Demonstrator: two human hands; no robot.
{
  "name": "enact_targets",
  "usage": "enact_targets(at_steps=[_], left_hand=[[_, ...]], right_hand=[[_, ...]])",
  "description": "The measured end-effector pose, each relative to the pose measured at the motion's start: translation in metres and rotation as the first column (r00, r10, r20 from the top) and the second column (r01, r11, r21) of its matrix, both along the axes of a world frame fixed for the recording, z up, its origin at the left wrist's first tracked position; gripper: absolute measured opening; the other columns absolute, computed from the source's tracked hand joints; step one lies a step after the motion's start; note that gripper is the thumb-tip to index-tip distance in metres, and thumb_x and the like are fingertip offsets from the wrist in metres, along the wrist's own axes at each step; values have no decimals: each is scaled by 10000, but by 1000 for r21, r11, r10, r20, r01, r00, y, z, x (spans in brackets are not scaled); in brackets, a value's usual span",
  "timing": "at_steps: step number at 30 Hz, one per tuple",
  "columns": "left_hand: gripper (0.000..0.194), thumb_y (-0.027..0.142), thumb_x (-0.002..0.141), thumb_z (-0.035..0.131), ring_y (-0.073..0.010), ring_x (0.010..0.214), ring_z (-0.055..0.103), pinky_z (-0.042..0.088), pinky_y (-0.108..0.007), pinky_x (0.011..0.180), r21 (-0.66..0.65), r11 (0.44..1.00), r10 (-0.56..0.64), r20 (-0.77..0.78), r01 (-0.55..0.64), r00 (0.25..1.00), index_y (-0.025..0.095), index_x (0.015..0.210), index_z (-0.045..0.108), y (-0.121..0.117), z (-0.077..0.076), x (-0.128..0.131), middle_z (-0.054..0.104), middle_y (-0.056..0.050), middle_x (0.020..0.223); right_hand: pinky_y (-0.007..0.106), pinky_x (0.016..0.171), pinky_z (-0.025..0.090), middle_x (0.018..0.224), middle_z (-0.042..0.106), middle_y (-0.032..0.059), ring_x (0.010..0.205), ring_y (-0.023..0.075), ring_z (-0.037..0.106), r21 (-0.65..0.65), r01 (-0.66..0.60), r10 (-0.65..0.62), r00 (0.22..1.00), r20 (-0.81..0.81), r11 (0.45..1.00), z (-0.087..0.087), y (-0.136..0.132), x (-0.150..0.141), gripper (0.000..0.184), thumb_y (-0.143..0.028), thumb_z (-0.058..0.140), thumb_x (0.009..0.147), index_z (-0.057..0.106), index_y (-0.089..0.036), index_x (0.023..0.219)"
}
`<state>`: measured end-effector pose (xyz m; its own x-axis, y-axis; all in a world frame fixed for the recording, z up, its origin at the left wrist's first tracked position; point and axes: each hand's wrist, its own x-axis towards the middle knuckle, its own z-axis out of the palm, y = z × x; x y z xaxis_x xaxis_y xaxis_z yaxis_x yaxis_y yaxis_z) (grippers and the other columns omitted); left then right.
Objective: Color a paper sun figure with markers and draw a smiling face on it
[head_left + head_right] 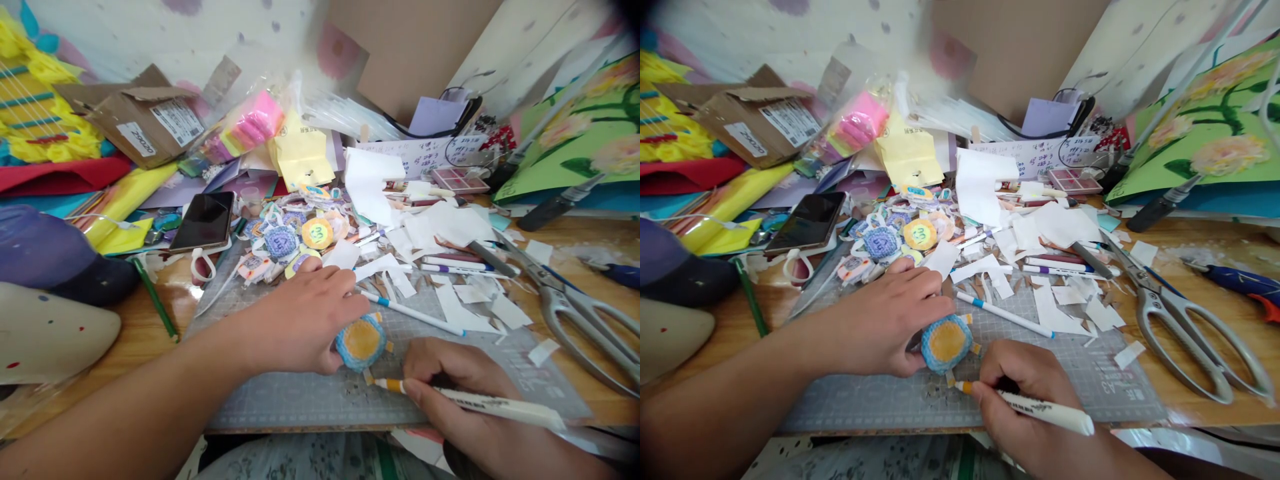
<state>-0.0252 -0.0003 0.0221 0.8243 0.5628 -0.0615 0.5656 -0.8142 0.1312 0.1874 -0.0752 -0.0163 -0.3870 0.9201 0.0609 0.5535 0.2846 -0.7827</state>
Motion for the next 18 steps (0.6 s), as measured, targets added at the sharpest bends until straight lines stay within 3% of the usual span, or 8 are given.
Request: enact_targets(at_steps=[18], left_hand=[[343,342,665,686,-251,905,505,329,-404,842,-17,1000,6,2,-6,1000,213,961,570,0,0,0,515,-52,968]], right_hand=[[211,442,383,537,547,-27,474,113,502,20,-53,54,998,-24,998,-2,1,-2,215,-189,500,825,479,-212,612]])
